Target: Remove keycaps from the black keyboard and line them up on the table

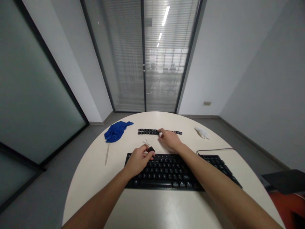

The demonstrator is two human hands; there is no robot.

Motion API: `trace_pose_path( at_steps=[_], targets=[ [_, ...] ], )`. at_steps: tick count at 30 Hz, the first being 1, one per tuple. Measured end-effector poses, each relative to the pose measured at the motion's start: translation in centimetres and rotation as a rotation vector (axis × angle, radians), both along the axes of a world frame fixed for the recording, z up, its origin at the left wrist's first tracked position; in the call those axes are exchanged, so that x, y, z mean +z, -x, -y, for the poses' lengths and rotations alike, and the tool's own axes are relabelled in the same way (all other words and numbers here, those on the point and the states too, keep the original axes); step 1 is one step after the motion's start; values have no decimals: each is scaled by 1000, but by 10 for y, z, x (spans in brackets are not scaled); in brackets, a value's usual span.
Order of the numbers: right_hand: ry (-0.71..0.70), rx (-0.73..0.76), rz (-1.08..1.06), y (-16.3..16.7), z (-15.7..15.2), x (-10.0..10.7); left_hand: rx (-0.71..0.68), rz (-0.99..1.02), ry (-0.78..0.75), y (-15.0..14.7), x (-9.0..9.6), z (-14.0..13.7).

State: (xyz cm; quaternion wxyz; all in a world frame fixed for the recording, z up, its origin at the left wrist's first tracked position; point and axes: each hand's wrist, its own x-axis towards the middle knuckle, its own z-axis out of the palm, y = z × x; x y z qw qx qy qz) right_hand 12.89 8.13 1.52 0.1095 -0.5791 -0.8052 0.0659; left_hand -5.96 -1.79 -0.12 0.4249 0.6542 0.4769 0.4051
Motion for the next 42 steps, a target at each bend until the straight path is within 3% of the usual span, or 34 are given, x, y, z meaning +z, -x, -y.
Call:
trace_pose_path(
  at_steps=[3,6,10,18,25,35,39,42],
  targets=[
    [85,129,-73,-19,19,8,-15,14,-4,0,1,1],
    [270,342,-236,-44,45,20,-13,16,-6,0,2,1],
    [414,441,-219,-67,82,27,6,-6,5,-1,4,2],
    [253,504,-138,-63,106,5,-2,-59,-54,-3,11,6],
    [185,510,-152,-61,105,5,28,-189,-117,-10,18,11],
    [165,507,-169,-61,104,2,-17,-369,-269,-19,13,15],
    [134,515,-164,-58,105,6,-28,-380,-289,-19,14,16],
    [56,532,-201,-52,107,9,-5,-281,-207,-19,14,16]
  ],
)
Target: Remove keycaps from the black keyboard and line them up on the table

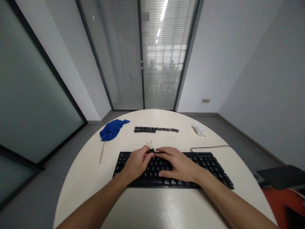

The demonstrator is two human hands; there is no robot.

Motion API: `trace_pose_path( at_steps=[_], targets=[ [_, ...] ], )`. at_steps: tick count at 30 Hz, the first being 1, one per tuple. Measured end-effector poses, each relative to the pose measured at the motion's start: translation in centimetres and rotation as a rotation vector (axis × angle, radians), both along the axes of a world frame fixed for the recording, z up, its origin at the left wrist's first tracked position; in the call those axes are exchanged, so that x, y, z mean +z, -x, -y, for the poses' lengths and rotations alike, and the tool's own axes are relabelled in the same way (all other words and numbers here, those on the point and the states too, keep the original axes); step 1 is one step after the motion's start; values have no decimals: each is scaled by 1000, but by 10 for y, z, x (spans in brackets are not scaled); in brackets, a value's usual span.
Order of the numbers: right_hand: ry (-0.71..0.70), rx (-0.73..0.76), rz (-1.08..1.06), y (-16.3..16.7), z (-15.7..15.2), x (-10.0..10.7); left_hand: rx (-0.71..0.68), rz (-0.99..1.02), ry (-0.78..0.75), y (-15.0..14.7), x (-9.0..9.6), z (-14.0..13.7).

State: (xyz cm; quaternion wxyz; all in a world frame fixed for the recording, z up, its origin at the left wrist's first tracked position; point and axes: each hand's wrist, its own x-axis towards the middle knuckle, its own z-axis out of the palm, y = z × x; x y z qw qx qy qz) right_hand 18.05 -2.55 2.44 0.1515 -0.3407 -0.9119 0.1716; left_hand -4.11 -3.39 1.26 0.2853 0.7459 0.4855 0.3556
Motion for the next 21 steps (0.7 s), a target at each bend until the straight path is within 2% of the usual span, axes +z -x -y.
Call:
trace_pose_path(
  at_steps=[7,11,21],
  targets=[
    [-10,-105,-149,17,3,-9,-43,299,243,4,-9,-8],
    [-6,-173,-192,23,2,-15,42,426,368,6,-13,-14],
    [12,-302,-260,24,3,-22,-39,421,232,4,-8,-6]
  ],
)
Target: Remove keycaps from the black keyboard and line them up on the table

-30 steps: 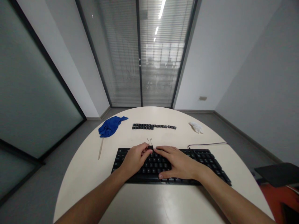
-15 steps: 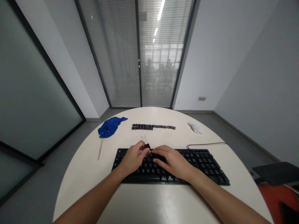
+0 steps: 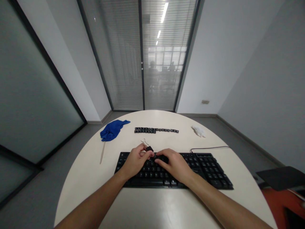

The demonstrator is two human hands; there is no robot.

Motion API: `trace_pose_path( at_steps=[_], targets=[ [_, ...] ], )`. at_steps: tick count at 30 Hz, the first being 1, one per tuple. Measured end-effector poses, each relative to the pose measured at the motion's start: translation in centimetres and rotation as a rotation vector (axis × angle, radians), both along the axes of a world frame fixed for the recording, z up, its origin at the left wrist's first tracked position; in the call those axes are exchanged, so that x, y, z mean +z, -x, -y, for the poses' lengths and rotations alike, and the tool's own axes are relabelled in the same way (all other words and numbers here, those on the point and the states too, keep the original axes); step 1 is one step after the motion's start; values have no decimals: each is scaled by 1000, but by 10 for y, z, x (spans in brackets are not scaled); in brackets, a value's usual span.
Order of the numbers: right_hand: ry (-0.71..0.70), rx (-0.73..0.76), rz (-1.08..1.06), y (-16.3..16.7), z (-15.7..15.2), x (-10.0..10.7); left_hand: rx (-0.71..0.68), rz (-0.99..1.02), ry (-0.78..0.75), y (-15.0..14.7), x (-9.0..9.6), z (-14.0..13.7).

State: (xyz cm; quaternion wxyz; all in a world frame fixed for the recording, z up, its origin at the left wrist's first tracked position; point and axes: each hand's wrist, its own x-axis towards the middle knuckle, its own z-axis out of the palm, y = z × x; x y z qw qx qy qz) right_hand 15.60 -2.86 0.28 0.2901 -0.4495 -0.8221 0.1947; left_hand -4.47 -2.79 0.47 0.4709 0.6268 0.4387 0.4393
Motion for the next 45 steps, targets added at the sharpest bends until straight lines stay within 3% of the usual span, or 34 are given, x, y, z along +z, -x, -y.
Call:
trace_pose_path(
  at_steps=[10,17,22,29,39,45],
  targets=[
    [3,-24,-75,-1,-3,-1,1,-4,11,-1,-5,-1],
    [-33,-13,-61,-2,-2,-1,-10,-128,-80,-3,4,3],
    [-43,-10,-89,-2,-1,-1,-34,-105,-85,-2,1,2],
    [73,-54,-199,-2,-3,2,-58,-78,-149,0,1,2],
    [283,27,-380,-6,-8,5,-46,23,-56,-1,4,3],
    [229,64,-336,-7,-10,2,-39,-43,-85,-1,4,3]
  ],
)
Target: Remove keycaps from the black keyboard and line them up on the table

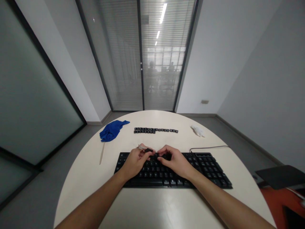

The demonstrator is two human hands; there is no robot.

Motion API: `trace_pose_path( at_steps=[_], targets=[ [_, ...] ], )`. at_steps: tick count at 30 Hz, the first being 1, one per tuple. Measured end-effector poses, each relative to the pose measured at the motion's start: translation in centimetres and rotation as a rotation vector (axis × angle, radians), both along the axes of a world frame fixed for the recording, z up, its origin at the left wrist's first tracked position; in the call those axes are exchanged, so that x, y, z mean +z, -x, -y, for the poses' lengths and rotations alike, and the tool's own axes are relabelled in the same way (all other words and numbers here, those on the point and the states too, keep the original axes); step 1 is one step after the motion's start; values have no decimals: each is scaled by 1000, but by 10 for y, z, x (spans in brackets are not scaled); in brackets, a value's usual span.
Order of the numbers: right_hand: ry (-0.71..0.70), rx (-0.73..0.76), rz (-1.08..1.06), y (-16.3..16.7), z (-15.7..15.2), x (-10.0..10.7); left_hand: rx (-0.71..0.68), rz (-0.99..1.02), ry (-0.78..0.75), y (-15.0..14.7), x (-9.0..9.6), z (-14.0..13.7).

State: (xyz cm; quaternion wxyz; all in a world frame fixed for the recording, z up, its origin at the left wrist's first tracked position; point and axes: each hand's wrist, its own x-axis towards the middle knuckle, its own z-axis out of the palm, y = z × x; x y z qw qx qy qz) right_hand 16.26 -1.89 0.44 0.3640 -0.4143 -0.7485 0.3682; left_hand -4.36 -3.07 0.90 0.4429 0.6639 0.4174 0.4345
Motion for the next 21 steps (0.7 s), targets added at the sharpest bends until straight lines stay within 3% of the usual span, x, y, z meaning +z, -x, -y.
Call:
trace_pose_path(
  at_steps=[10,16,21],
  targets=[
    [-30,-11,44,3,2,-2,8,-149,-144,0,6,5],
    [-35,-11,46,2,1,-3,81,-44,-37,-1,-4,-1],
    [-94,-20,109,3,4,2,231,38,43,1,-12,-8]
  ],
)
